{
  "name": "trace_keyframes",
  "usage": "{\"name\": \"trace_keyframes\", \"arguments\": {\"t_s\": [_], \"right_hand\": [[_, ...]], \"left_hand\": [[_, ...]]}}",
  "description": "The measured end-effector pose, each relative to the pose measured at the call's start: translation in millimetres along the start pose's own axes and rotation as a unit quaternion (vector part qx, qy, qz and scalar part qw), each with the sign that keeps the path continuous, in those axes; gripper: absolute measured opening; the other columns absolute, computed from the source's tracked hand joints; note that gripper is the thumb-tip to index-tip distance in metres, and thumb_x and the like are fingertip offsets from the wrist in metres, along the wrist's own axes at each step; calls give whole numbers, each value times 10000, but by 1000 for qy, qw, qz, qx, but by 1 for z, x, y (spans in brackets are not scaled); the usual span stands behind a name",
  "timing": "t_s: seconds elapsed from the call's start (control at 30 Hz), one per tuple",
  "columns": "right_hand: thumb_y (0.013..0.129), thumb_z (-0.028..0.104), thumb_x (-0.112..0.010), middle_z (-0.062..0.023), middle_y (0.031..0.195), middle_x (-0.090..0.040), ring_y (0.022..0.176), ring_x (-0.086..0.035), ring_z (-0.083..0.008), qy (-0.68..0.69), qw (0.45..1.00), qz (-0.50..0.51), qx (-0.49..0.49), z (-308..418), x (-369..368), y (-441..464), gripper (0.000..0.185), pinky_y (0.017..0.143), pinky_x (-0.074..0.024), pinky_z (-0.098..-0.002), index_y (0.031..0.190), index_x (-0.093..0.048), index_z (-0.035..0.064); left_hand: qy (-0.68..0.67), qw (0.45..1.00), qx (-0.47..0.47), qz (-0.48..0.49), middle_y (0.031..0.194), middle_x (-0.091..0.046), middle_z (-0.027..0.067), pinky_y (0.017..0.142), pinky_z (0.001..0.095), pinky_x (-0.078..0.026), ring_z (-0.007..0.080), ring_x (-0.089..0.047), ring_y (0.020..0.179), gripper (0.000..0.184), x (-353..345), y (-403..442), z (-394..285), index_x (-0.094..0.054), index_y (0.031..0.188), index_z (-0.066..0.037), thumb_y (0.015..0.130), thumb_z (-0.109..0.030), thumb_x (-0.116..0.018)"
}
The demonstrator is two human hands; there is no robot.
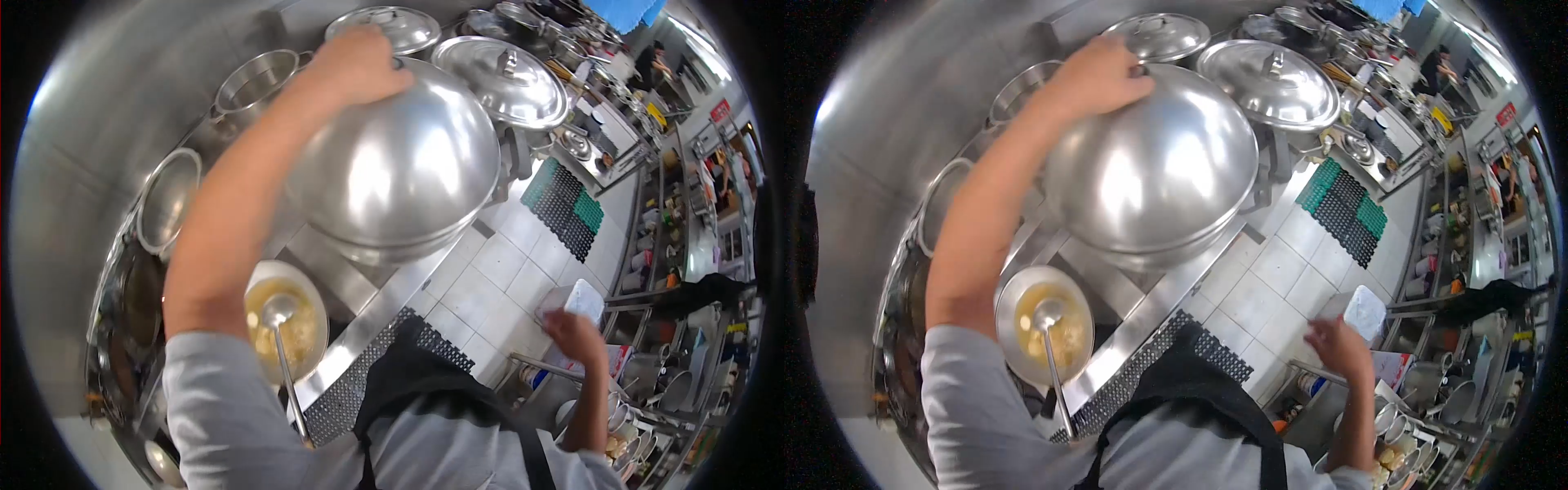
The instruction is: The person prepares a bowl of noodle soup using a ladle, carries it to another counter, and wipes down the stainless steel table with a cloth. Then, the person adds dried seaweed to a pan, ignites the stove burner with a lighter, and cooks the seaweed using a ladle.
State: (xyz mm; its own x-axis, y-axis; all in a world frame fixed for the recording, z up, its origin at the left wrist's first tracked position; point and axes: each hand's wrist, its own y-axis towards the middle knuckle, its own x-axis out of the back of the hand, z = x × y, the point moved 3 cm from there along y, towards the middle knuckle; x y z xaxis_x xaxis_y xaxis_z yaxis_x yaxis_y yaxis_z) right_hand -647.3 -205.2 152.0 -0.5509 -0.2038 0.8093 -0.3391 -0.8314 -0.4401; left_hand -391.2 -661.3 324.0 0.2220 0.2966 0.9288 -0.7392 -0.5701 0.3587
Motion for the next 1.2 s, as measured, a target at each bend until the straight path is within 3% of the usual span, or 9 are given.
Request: {"name": "trace_keyframes", "arguments": {"t_s": [0.2, 0.33, 0.57, 0.67, 0.7, 0.73, 0.9, 1.07, 1.2], "right_hand": [[913, 279, -712, -212, 1026, -744, 938, -732, -354, 147, 986, 78, -20, -69, -106, -124, 420, 835, -562, -418, 1222, -690, -5], [899, 264, -715, -224, 1063, -733, 968, -724, -359, 73, 993, 94, 20, -47, -144, -161, 419, 861, -555, -429, 1223, -693, 0], [895, 270, -704, -261, 1110, -701, 1014, -682, -420, -46, 985, 103, 130, -13, -185, -187, 430, 888, -531, -487, 1226, -686, -4], [897, 262, -700, -279, 1103, -694, 1022, -668, -441, -30, 985, 110, 130, 13, -192, -189, 431, 886, -528, -496, 1217, -679, -27], [902, 254, -692, -288, 1092, -688, 1006, -672, -439, -42, 981, 98, 161, 17, -199, -189, 432, 884, -528, -494, 1214, -674, -43], [902, 256, -693, -283, 1091, -690, 1001, -675, -435, -51, 980, 108, 160, 27, -205, -192, 430, 882, -529, -490, 1214, -675, -40], [888, 303, -701, -243, 1112, -702, 881, -702, -351, -75, 960, 164, 216, 73, -272, -196, 449, 816, -546, -431, 1210, -693, -10], [1051, 509, -473, -214, 1192, -690, 1043, -688, -315, 185, 903, 372, 112, 168, -399, -190, 575, 915, -542, -416, 1275, -651, 10], [1043, 656, -351, -189, 1291, -637, 1130, -642, -315, 568, 693, 437, -74, 226, -470, -185, 743, 959, -535, -463, 1377, -540, 19]], "left_hand": [[-72, 987, 129, 66, 1283, -675, 215, 1031, 448, -507, 358, -650, 1178, 483, 85, -95, -84, -617, 1351, -20, 954, -294, -625], [-90, 995, 33, 28, 1269, -667, 221, 999, 459, -509, 378, -624, 1191, 513, 80, -198, -65, -733, 1168, -30, 899, -451, -617], [-23, 917, 251, 310, 1220, -701, 191, 999, 444, -511, 373, -661, 1126, 425, 103, -458, -11, -718, 1212, -77, 990, -390, -535], [23, 915, 175, 364, 1056, -735, 163, 837, 443, -570, 355, -725, 901, 396, 65, -619, 55, -700, 1201, -77, 1018, -369, -504], [-33, 837, 227, 496, 943, -738, 125, 685, 418, -588, 278, -731, 711, 352, 61, -657, 55, -705, 1175, -98, 1025, -346, -504], [-180, 654, 550, 487, 888, -728, 71, 547, 366, -556, 189, -704, 623, 293, 39, -710, 63, -714, 1155, -145, 1026, -322, -520], [-412, 450, 582, 537, 1231, -708, 98, 787, 346, -579, 232, -734, 896, 387, -5, -886, -28, -665, 1308, -218, 1003, -428, -553], [-550, 422, 535, 483, 1039, -692, 34, 631, 318, -537, 142, -659, 723, 409, -111, -1011, -131, -688, 1233, -139, 986, -440, -563], [-580, 388, 642, 318, 975, -699, 33, 550, 309, -498, 146, -640, 651, 426, -217, -1098, -194, -688, 1232, -142, 958, -464, -641]]}}
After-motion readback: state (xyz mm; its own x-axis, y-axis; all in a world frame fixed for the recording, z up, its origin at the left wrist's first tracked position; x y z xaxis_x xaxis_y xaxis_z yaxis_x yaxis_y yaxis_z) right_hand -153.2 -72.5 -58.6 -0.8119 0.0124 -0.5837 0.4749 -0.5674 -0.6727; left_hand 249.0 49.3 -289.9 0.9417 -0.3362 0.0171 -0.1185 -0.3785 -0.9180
